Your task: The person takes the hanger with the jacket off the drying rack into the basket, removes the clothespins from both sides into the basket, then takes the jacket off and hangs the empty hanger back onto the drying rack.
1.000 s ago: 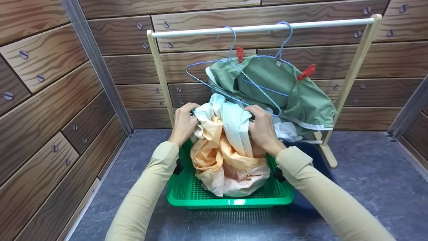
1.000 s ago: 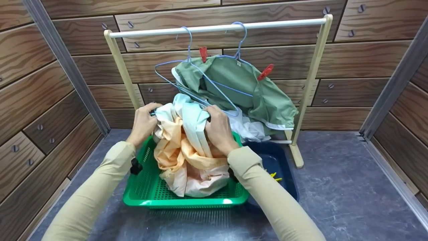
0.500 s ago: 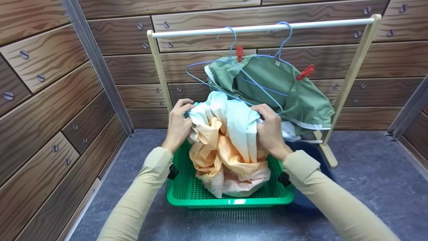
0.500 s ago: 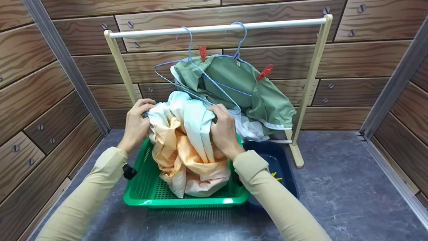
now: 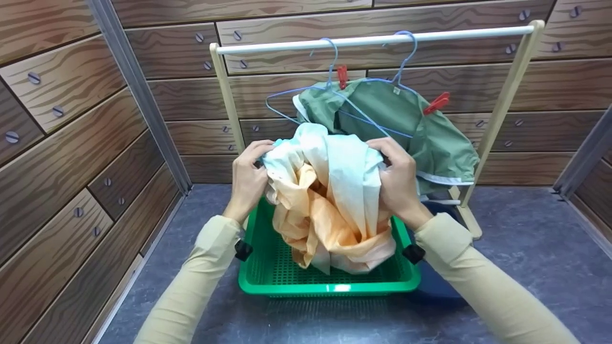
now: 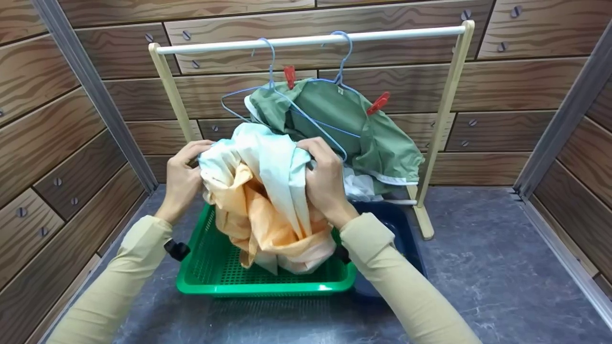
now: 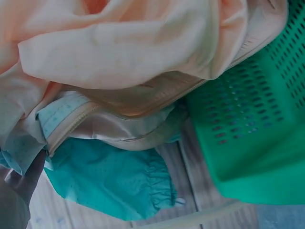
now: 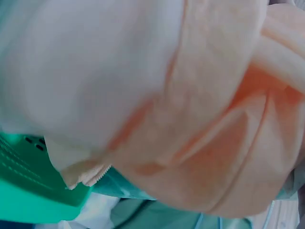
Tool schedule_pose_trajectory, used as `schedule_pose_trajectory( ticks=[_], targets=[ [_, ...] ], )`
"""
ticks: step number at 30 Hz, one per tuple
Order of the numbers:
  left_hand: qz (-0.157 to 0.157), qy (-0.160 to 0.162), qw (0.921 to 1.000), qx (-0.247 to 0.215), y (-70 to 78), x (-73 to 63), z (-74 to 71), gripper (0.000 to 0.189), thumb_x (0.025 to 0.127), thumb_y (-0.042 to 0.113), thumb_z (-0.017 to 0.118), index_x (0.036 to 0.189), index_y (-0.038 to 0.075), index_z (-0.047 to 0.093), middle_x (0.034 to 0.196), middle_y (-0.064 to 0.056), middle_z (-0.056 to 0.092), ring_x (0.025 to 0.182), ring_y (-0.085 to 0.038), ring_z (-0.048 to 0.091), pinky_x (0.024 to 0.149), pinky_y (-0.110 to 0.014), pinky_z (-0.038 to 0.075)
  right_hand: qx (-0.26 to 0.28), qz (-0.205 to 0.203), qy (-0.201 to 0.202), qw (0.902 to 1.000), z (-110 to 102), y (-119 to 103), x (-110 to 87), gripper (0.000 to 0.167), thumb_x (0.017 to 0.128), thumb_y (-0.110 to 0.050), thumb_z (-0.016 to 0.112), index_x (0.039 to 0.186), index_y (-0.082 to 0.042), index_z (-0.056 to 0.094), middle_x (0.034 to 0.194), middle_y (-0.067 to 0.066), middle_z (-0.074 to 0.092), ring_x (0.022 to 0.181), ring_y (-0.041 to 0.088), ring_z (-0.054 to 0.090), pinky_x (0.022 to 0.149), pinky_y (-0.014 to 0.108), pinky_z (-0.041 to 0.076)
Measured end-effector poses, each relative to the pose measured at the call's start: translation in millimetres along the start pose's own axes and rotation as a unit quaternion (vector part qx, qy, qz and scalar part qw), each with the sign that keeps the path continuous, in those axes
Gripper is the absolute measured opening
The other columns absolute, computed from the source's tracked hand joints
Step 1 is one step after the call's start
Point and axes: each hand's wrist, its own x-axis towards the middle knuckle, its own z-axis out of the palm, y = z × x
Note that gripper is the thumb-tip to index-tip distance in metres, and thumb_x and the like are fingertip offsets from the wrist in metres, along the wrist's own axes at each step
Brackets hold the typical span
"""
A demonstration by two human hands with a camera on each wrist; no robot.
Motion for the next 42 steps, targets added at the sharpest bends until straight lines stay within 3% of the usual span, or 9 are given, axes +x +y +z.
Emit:
schedule_pose_trajectory(
  ticks=[9, 14, 19, 22, 25, 29, 33, 39, 42],
  targets=[
    [-0.002, -0.095, 0.9949, -0.035, 17.5, -17.6, -20.0, 0.024, 0.084, 0.000, 0.075, 0.107, 0.005, 0.074, 0.110, -0.006, 0.071, 0.105, -0.020, 0.065, 0.094, -0.034, 0.047, 0.021, -0.030, -0.086, 0.9956, -19, -6, -20.0, 0.022, 0.082, 0.015, 0.069, 0.099, 0.002, 0.072, 0.104, 0.012, 0.069, 0.098, 0.024, 0.064, 0.089, 0.027, 0.049],
    [-0.031, -0.193, 0.9806, -0.010, 17.2, -33.5, -25.0, 0.020, 0.087, 0.006, 0.074, 0.106, 0.013, 0.074, 0.105, 0.004, 0.071, 0.099, -0.012, 0.065, 0.093, -0.035, 0.048, 0.003, -0.036, -0.157, 0.9870, -31, 11, -41.7, 0.027, 0.078, 0.010, 0.075, 0.099, -0.007, 0.074, 0.114, 0.007, 0.066, 0.107, 0.025, 0.059, 0.091, 0.024, 0.045],
    [-0.043, -0.266, 0.9616, 0.054, 12.6, -46.5, -22.9, 0.016, 0.090, 0.007, 0.070, 0.102, 0.017, 0.072, 0.109, 0.000, 0.067, 0.110, -0.018, 0.057, 0.099, -0.044, 0.042, -0.015, -0.049, -0.245, 0.9682, -40, 21, -58.3, 0.038, 0.072, 0.017, 0.060, 0.086, -0.017, 0.068, 0.125, 0.003, 0.061, 0.120, 0.026, 0.052, 0.099, 0.033, 0.041],
    [-0.059, -0.295, 0.9504, 0.079, 8.4, -55.0, -20.1, 0.020, 0.089, 0.003, 0.066, 0.100, 0.020, 0.071, 0.114, -0.001, 0.064, 0.115, -0.018, 0.054, 0.099, -0.041, 0.043, -0.007, 0.002, -0.307, 0.9517, -42, 26, -67.8, 0.038, 0.075, 0.016, 0.061, 0.083, -0.022, 0.061, 0.125, -0.002, 0.064, 0.125, 0.026, 0.052, 0.106, 0.042, 0.037],
    [-0.076, -0.332, 0.9372, 0.074, 4.8, -62.8, -16.3, 0.022, 0.089, 0.002, 0.061, 0.094, 0.022, 0.068, 0.100, 0.005, 0.064, 0.094, -0.012, 0.058, 0.084, -0.031, 0.047, 0.008, 0.087, -0.355, 0.9306, -42, 31, -77.3, 0.032, 0.086, 0.007, 0.062, 0.083, -0.025, 0.058, 0.103, -0.009, 0.067, 0.099, 0.019, 0.062, 0.091, 0.037, 0.046],
    [-0.094, -0.382, 0.9168, 0.071, 0.7, -69.7, -10.4, 0.020, 0.091, 0.002, 0.055, 0.087, 0.021, 0.060, 0.073, 0.006, 0.048, 0.064, -0.012, 0.043, 0.064, -0.027, 0.040, 0.021, 0.178, -0.393, 0.9019, -38, 38, -87.6, 0.021, 0.097, -0.009, 0.058, 0.085, -0.026, 0.057, 0.077, -0.008, 0.051, 0.066, 0.013, 0.043, 0.064, 0.031, 0.040],
    [-0.150, -0.406, 0.8973, 0.085, -4.9, -72.8, -8.6, 0.016, 0.092, 0.004, 0.053, 0.091, 0.018, 0.060, 0.068, 0.005, 0.043, 0.055, -0.010, 0.034, 0.058, -0.027, 0.035, 0.017, 0.240, -0.410, 0.8800, -33, 46, -93.7, 0.015, 0.100, -0.011, 0.053, 0.092, -0.021, 0.061, 0.080, -0.004, 0.054, 0.070, 0.014, 0.046, 0.068, 0.032, 0.041],
    [-0.247, -0.374, 0.8833, 0.138, -19.2, -71.8, -16.2, 0.002, 0.089, 0.006, 0.061, 0.088, 0.007, 0.062, 0.060, 0.003, 0.035, 0.049, -0.012, 0.032, 0.053, -0.029, 0.033, -0.062, 0.292, -0.386, 0.8727, -32, 57, -98.1, 0.021, 0.091, -0.004, 0.058, 0.107, -0.016, 0.065, 0.096, 0.000, 0.066, 0.082, 0.018, 0.056, 0.077, 0.038, 0.046],
    [-0.250, -0.358, 0.8815, 0.179, -24.6, -70.8, -19.2, 0.020, 0.085, 0.004, 0.065, 0.071, 0.011, 0.052, 0.058, 0.004, 0.026, 0.050, -0.012, 0.027, 0.052, -0.029, 0.028, -0.115, 0.274, -0.384, 0.8741, -33, 60, -99.5, 0.017, 0.092, -0.010, 0.063, 0.108, -0.017, 0.064, 0.096, 0.001, 0.068, 0.079, 0.017, 0.058, 0.075, 0.038, 0.048]
  ],
)
